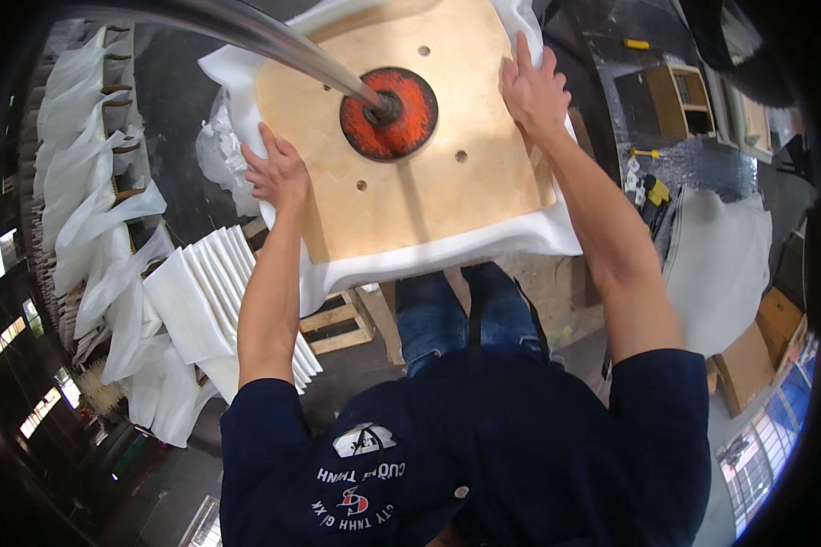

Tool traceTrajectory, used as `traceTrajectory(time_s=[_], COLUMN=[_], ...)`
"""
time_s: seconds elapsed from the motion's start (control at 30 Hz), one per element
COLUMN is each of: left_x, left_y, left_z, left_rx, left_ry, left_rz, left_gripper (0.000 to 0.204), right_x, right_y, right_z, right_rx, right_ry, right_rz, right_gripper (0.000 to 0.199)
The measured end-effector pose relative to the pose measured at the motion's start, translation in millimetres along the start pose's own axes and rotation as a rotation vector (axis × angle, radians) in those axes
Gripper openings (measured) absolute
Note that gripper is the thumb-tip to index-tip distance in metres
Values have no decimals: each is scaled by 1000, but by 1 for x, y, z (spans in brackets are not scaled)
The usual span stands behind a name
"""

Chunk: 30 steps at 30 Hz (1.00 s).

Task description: The person staples white fabric onto a wooden chair frame using a pneumatic staple gun. They smooth the fabric, pull it taut, and secure it around the edges of the frame while a coworker assists on the opposite side.

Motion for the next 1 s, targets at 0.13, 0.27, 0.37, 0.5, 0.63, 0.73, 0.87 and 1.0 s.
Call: traceTrajectory(time_s=[0.13, 0.27, 0.37, 0.5, 0.63, 0.73, 0.87, 1.0], left_x=[0, 3, 9, 26, 33, 32, 33, 35], left_y=[-2, -3, -3, -37, -99, -127, -126, -119], left_z=[-2, -4, -5, -17, -22, -14, -9, -9], left_rx=[-13, -16, -42, -243, -559, -620, -640, -630], left_ry=[7, -12, -59, -3, -246, -269, -333, -378], left_rz=[-33, -51, -112, -257, -130, -38, -53, -30], left_gripper=[50, 49, 49, 54, 59, 61, 63, 63], right_x=[3, -1, 2, 8, 10, 12, 9, 6], right_y=[-4, -4, 3, -14, -77, -126, -143, -144], right_z=[0, 0, 5, 13, 28, 38, 44, 46], right_rx=[10, -11, 27, 163, 477, 620, 679, 631], right_ry=[-45, -66, -55, -100, -125, -2, -17, -45], right_rz=[-46, -59, -108, -296, -295, -96, -63, 10], right_gripper=[61, 61, 60, 55, 56, 56, 55, 57])
Point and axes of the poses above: each hand's wrist, its own y-axis towards the middle knuckle, its own x-axis out of the back of the hand, z = x × y, the point moved 9 cm from there along y, towards the middle knuckle
